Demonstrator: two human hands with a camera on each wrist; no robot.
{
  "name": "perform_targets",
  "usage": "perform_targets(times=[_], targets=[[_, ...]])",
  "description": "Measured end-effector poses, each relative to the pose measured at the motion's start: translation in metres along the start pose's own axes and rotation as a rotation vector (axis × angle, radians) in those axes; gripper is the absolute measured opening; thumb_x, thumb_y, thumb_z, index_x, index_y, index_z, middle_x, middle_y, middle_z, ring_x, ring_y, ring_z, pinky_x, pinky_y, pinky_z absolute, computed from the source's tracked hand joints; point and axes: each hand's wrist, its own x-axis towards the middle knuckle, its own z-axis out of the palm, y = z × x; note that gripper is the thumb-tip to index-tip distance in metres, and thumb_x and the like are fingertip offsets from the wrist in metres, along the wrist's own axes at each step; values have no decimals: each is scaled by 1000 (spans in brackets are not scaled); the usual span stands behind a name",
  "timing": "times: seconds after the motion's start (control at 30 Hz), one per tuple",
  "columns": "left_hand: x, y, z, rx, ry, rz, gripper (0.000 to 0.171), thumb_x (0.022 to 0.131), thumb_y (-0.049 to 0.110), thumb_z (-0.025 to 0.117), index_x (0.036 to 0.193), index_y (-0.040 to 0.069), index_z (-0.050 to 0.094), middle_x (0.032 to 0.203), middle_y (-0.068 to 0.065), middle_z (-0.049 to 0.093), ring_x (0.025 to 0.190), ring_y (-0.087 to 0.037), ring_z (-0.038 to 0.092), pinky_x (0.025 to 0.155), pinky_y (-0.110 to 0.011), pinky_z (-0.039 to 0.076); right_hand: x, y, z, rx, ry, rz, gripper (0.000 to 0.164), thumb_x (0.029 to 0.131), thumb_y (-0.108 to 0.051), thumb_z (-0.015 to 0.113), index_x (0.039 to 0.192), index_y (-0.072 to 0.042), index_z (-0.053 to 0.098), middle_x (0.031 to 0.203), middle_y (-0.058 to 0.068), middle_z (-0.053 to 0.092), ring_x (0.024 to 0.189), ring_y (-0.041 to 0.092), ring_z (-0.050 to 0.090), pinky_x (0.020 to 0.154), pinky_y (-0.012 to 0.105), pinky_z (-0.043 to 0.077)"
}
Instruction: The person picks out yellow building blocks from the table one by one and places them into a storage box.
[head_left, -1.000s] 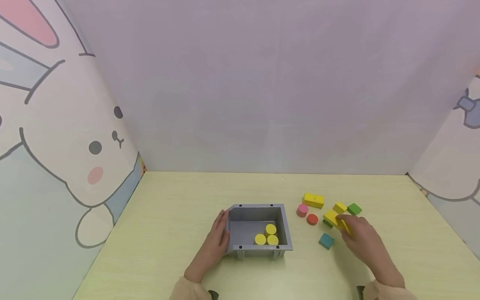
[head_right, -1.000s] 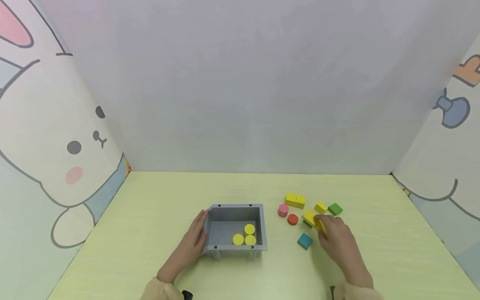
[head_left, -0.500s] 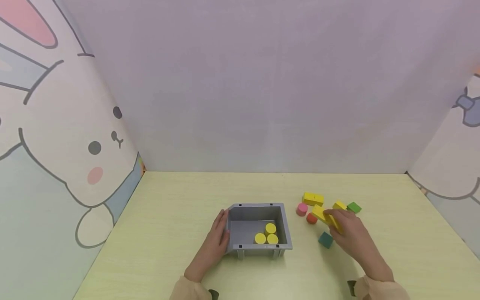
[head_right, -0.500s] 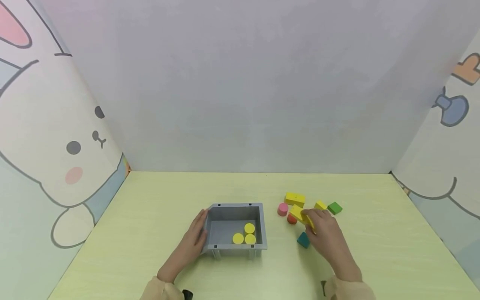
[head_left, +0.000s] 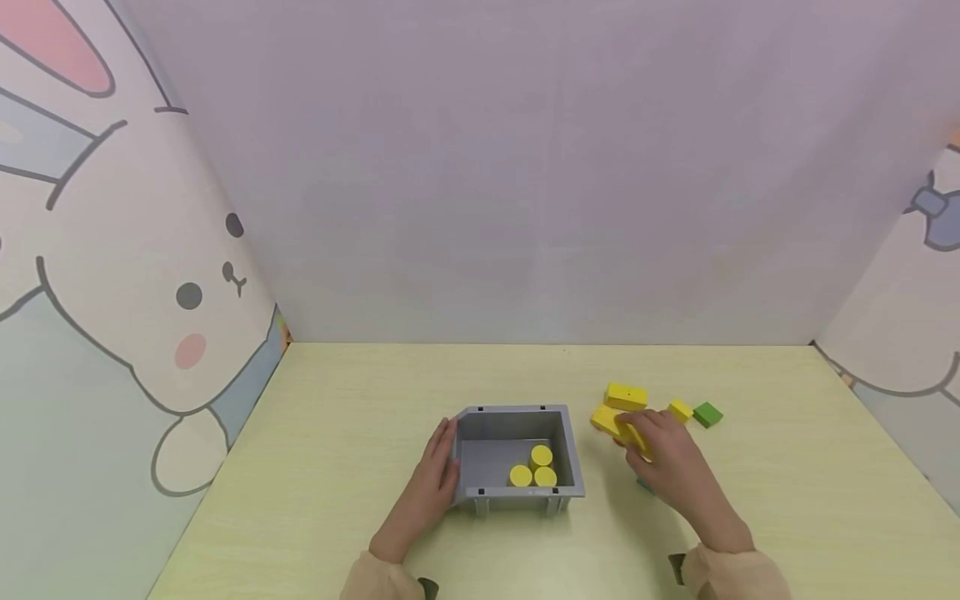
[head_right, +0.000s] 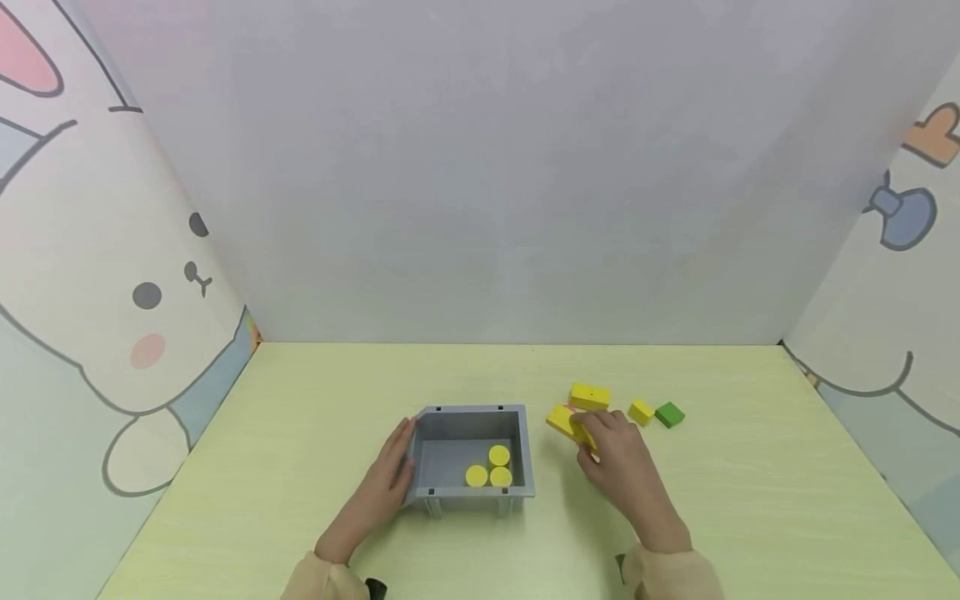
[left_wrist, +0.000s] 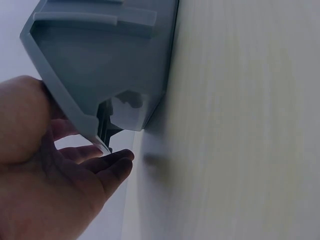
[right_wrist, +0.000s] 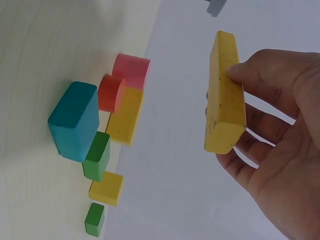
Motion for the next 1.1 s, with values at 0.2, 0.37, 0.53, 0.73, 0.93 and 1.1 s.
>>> perform_targets(times=[0.2,0.37,0.53,0.73,0.93,1.1], targets=[[0,0,0,-12,2,2,52,95,6,41,142,-2,21,146,-29,22,132,-39,23,105,-56,31,6,-10,8,8,5,-25,36,62,6,69,97,-2,63,93,12,67,79,24,54,64,42,51],[1,0,0,-8,8,6,51,95,6,41,142,-3,21,146,-30,23,132,-39,24,105,-56,32,12,-20,14,24,0,-48,35,64,4,68,98,-3,62,95,12,67,89,28,56,71,47,53],[0,0,0,-4,8,5,51,95,6,41,142,-2,21,146,-29,23,132,-39,25,105,-56,32,17,-32,18,38,-40,-28,34,66,3,68,99,-4,63,96,10,66,90,26,56,74,45,54],[1,1,-1,-5,10,11,51,95,6,41,141,-3,22,145,-29,24,131,-39,25,105,-55,33,23,-43,24,67,-52,-54,33,67,2,68,100,-5,64,97,8,66,91,24,55,74,44,54],[1,1,-1,-2,7,10,51,95,6,41,141,-3,22,145,-30,24,131,-40,25,105,-55,33,27,-52,29,75,-84,-95,31,70,1,67,100,-6,64,99,8,66,92,23,54,74,41,54],[1,1,-2,3,6,13,51,95,6,41,141,-4,22,145,-31,24,131,-40,25,105,-56,32,30,-57,34,86,-143,-83,30,71,0,67,100,-7,64,101,5,65,92,20,55,76,38,56]])
